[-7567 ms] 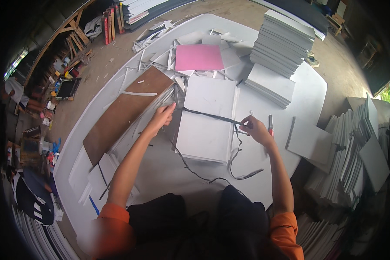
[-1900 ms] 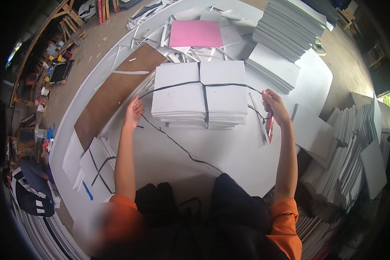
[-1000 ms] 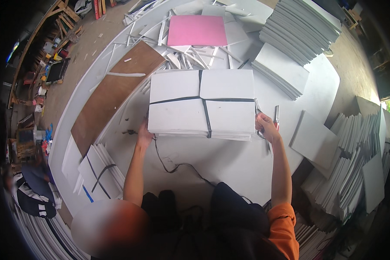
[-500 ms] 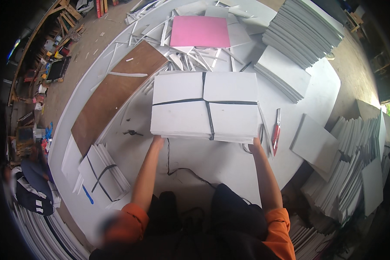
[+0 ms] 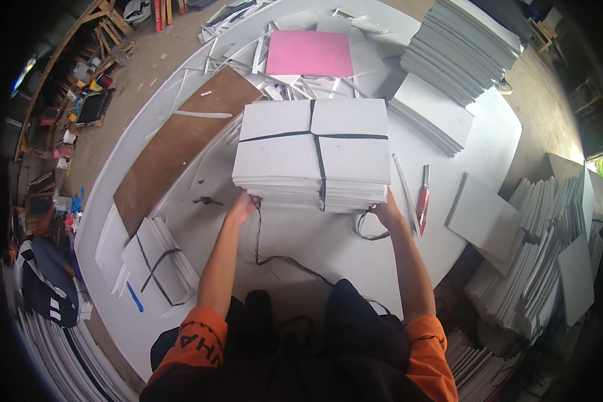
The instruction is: The person stacks white rectangular panels on a workbench and secures them with black straps. They use a red utility knife to cut the straps and tie knots to fasten the bundles. The person repeats this process for multiple stacks of panels.
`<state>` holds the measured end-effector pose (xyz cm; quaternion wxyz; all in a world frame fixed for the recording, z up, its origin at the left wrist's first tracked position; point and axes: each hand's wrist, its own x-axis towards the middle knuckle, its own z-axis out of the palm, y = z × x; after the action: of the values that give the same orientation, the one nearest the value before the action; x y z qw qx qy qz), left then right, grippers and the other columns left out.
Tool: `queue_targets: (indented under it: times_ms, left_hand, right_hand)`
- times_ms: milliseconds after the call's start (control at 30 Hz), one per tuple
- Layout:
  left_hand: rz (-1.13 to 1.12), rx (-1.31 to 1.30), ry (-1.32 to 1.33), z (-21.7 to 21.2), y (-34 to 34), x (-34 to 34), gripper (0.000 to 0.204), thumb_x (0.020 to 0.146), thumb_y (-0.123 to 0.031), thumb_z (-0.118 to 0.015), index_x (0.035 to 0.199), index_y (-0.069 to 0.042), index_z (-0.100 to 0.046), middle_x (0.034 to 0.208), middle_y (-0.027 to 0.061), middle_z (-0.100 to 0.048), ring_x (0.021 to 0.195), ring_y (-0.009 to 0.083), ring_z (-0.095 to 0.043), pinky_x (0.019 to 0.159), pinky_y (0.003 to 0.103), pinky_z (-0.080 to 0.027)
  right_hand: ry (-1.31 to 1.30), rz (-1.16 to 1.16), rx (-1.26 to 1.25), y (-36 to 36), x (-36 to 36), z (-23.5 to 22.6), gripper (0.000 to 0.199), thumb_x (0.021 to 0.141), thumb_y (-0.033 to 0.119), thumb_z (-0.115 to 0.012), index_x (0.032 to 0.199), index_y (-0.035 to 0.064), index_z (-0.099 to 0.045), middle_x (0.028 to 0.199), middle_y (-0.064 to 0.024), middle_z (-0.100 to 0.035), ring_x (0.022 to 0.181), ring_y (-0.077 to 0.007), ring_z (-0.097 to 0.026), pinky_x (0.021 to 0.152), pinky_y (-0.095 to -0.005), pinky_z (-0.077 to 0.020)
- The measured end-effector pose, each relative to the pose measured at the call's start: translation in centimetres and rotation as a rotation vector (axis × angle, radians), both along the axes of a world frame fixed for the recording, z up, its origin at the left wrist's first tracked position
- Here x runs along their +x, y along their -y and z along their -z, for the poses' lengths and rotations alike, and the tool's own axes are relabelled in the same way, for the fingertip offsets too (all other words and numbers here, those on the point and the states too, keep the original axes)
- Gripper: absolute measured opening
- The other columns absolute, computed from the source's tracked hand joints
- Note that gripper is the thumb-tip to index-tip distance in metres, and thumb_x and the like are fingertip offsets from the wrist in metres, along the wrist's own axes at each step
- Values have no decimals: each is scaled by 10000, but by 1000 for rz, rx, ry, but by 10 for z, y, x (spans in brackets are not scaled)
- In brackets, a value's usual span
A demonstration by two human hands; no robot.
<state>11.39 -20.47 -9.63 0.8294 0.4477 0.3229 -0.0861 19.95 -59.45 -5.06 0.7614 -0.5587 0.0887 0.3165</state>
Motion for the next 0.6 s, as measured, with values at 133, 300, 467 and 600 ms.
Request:
queue_targets:
  times_ms: [133,300,467,600]
  left_hand:
    - [-8,49,-21,-46,13,2,332,885,-317,-459,1166,-154,-390,837,49,-550,648,122,-501,557,255,-388]
    - [131,103,-37,-82,12,3,439,873,-397,-461,1223,-158,-347,942,110,-586,801,158,-557,629,265,-436]
    - [134,87,-135,-96,3,4,504,865,-374,-465,1251,-99,-294,981,149,-578,790,219,-578,666,309,-480]
    - [95,64,-99,-104,2,22,509,864,-335,-455,1207,20,-329,1045,216,-515,933,304,-556,778,393,-491]
  right_hand:
    - [-48,93,-103,-12,0,-28,493,902,358,-351,1309,99,-249,1258,-129,-380,1096,-309,-435,841,-532,-391]
    - [-78,230,-122,-2,3,-32,358,910,337,-367,1194,122,-403,1110,-79,-489,977,-240,-515,781,-472,-445]
    - [-74,197,-63,0,1,-46,211,916,267,-376,1046,119,-453,932,-24,-509,863,-178,-533,750,-425,-467]
    - [-32,203,-113,7,18,-46,224,922,253,-346,1038,73,-410,1036,-138,-491,911,-243,-531,703,-408,-481]
